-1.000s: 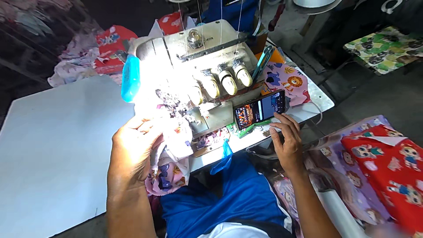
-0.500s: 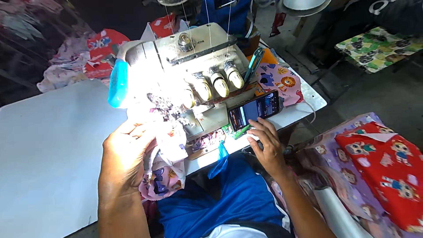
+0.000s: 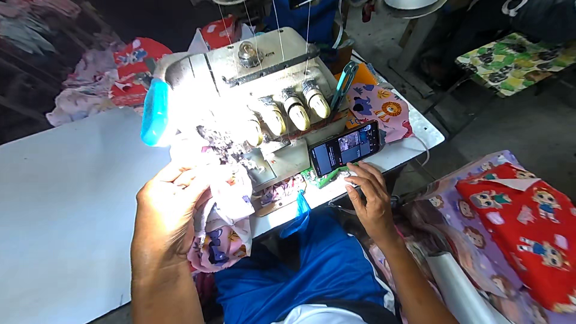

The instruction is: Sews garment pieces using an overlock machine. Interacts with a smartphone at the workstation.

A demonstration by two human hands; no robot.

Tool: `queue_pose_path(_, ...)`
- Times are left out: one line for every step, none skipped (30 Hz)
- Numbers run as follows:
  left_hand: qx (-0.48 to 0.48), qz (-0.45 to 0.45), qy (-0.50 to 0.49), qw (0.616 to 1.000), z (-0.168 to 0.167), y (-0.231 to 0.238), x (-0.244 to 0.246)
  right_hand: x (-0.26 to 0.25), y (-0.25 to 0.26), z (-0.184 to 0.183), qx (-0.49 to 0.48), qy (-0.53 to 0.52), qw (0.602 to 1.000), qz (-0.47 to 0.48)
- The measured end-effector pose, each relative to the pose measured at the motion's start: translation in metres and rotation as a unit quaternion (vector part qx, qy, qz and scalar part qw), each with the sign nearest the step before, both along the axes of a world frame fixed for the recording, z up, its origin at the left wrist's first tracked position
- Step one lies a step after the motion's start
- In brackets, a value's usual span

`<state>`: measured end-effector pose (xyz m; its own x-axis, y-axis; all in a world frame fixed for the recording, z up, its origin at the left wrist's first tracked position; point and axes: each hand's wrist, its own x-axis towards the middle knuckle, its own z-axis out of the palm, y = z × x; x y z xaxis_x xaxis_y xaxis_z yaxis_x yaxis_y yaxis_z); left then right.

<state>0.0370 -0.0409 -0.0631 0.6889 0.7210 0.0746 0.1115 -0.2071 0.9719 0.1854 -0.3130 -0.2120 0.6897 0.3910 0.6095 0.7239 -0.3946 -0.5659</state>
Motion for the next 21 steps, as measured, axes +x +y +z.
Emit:
queue_pose_path(-0.001,-0.001,0.001,1.000,0.000,0.000,0.000,0.002,-0.001,0.001,-0.002,0.003,1.000,-0.010)
queue_pose_path(-0.002,0.000,0.002,1.000,0.000,0.000,0.000,0.004,-0.003,0.001,-0.005,0.006,1.000,-0.018)
queue_pose_path(-0.002,0.001,0.003,1.000,0.001,0.000,0.000,0.006,-0.003,0.001,-0.008,0.006,1.000,-0.024)
queue_pose_path(-0.002,0.002,0.003,1.000,0.001,0.000,0.000,0.008,-0.004,0.000,-0.009,0.007,1.000,-0.029)
queue_pose_path(-0.002,0.004,0.005,1.000,0.001,-0.001,0.000,0.009,-0.004,0.001,-0.011,0.008,0.999,-0.034)
queue_pose_path(-0.002,0.006,0.006,1.000,0.002,-0.001,0.001,0.010,-0.004,0.001,-0.015,0.009,0.999,-0.038)
queue_pose_path(-0.003,0.006,0.005,1.000,0.002,-0.001,0.001,0.010,-0.004,0.001,-0.018,0.010,0.999,-0.043)
queue_pose_path(-0.004,0.005,0.003,1.000,0.001,-0.001,0.001,0.011,-0.003,0.001,-0.022,0.012,0.999,-0.048)
queue_pose_path(-0.004,0.004,0.002,1.000,0.001,-0.001,0.001,0.011,-0.002,0.000,-0.023,0.014,0.998,-0.051)
queue_pose_path(-0.005,0.003,0.000,1.000,0.001,-0.001,0.001,0.011,-0.001,0.000,-0.024,0.014,0.998,-0.052)
queue_pose_path(-0.004,0.001,-0.002,1.000,0.001,-0.001,0.001,0.010,0.001,0.000,-0.024,0.014,0.999,-0.046)
queue_pose_path(-0.003,0.001,-0.002,1.000,0.001,-0.001,0.000,0.009,0.003,0.001,-0.024,0.013,0.999,-0.035)
queue_pose_path(-0.001,0.001,0.000,1.000,0.001,-0.002,0.000,0.006,0.004,0.001,-0.025,0.013,0.999,-0.019)
queue_pose_path(0.000,0.002,0.001,1.000,0.001,-0.002,0.000,0.004,0.006,0.002,-0.024,0.010,1.000,-0.001)
queue_pose_path(0.000,0.001,0.001,1.000,0.001,-0.002,0.000,0.002,0.008,0.002,-0.023,0.008,1.000,0.018)
queue_pose_path(0.000,0.001,0.001,1.000,0.001,-0.002,0.001,-0.001,0.011,0.002,-0.021,0.008,0.999,0.035)
queue_pose_path(0.000,0.000,0.001,1.000,0.002,-0.002,0.001,-0.003,0.013,0.002,-0.017,0.008,0.999,0.048)
queue_pose_path(0.000,0.000,0.002,1.000,0.002,-0.002,0.001,-0.005,0.014,0.002,-0.012,0.007,0.998,0.058)
queue_pose_path(0.000,0.001,0.003,1.000,0.002,-0.002,0.000,-0.007,0.015,0.002,-0.007,0.007,0.998,0.062)
queue_pose_path(-0.001,0.002,0.005,1.000,0.002,-0.002,0.000,-0.008,0.016,0.002,-0.003,0.006,0.998,0.063)
queue_pose_path(-0.001,0.002,0.006,1.000,0.002,-0.003,0.000,-0.009,0.016,0.003,0.000,0.006,0.998,0.063)
